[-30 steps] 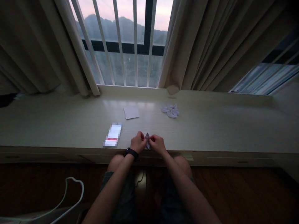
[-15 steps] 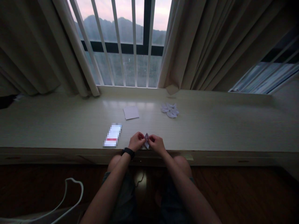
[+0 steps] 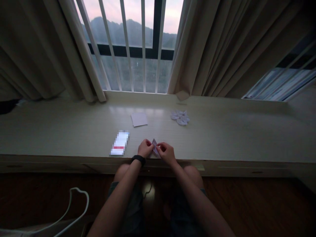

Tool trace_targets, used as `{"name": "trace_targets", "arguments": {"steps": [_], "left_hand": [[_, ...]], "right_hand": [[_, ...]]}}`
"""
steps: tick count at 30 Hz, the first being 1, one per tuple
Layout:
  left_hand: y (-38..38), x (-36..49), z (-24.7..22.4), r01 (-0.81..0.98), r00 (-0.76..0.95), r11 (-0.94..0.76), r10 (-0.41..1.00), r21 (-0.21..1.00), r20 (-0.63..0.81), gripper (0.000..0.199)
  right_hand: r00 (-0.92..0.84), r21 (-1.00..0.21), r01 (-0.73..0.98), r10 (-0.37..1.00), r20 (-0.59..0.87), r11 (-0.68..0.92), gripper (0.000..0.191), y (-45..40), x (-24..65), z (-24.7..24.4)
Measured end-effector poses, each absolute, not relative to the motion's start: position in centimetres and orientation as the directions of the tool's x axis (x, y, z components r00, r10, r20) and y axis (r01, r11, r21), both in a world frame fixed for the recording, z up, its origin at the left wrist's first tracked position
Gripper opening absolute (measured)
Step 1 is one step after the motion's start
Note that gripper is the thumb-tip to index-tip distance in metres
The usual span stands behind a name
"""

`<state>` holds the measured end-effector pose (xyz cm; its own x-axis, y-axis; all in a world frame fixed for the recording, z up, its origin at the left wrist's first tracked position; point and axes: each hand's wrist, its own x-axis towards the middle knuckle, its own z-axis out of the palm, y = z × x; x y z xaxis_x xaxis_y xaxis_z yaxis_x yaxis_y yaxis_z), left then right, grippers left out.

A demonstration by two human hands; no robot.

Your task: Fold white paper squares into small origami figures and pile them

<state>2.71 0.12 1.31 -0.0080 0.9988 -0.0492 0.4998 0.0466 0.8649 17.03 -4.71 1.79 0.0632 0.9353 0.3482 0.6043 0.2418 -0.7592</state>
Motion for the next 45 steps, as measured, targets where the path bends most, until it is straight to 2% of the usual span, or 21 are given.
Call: {"name": "trace_targets", "arguments": {"steps": [5,10,14,20,27,29,31,33,35,40,45], "left_hand": [[-0.2,3.4,1.3,0.329,0.041,0.129,0.988,0.936,-0.151,0.024],[-0.7,3.7,1.9,0.130,0.145,0.204,0.964,0.970,-0.222,0.038],[-1.4,3.6,2.8,-0.006,0.255,0.267,0.932,0.964,-0.257,0.053],[-1.8,3.6,3.0,-0.092,0.339,0.253,0.918,0.963,-0.208,0.050],[-1.9,3.8,3.2,-0.182,0.414,0.271,0.893,0.945,-0.176,0.046],[-1.6,3.2,3.2,-0.080,0.347,0.173,0.928,0.982,-0.136,0.043],[-1.1,2.5,2.9,0.196,0.226,-0.035,0.974,0.980,-0.010,0.035],[-0.8,2.0,2.3,0.480,0.151,-0.209,0.976,0.852,0.154,0.026],[-0.7,1.7,1.7,0.615,0.141,-0.305,0.950,0.727,0.279,0.022],[-1.1,2.2,0.7,0.708,0.206,-0.443,0.874,0.549,0.441,0.018],[-1.3,2.5,0.6,0.737,0.211,-0.442,0.869,0.511,0.447,0.021]], "right_hand": [[-0.033,-0.612,0.762,0.957,0.289,0.211,0.016,-3.8,18.0,2.4],[-0.140,-0.518,0.812,0.952,0.273,0.268,0.011,-3.5,18.9,3.5],[-0.251,-0.453,0.834,0.947,0.199,0.316,0.012,-3.3,19.5,4.7],[-0.254,-0.433,0.854,0.957,0.139,0.290,0.015,-2.8,20.2,6.0],[-0.211,-0.246,0.944,0.976,0.062,0.220,0.021,-3.4,20.6,7.9],[-0.192,-0.209,0.958,0.981,0.033,0.195,0.025,-2.9,21.9,8.6],[-0.146,-0.170,0.974,0.989,0.016,0.147,0.025,-1.7,23.8,9.3],[-0.060,-0.138,0.989,0.998,0.016,0.062,0.025,0.1,26.0,10.1],[0.015,-0.112,0.994,0.999,0.038,-0.011,0.023,2.4,28.0,10.9],[0.156,-0.093,0.984,0.985,0.075,-0.149,0.022,8.7,30.2,11.3],[0.214,-0.106,0.973,0.972,0.098,-0.204,0.021,13.9,29.9,9.5]]}}
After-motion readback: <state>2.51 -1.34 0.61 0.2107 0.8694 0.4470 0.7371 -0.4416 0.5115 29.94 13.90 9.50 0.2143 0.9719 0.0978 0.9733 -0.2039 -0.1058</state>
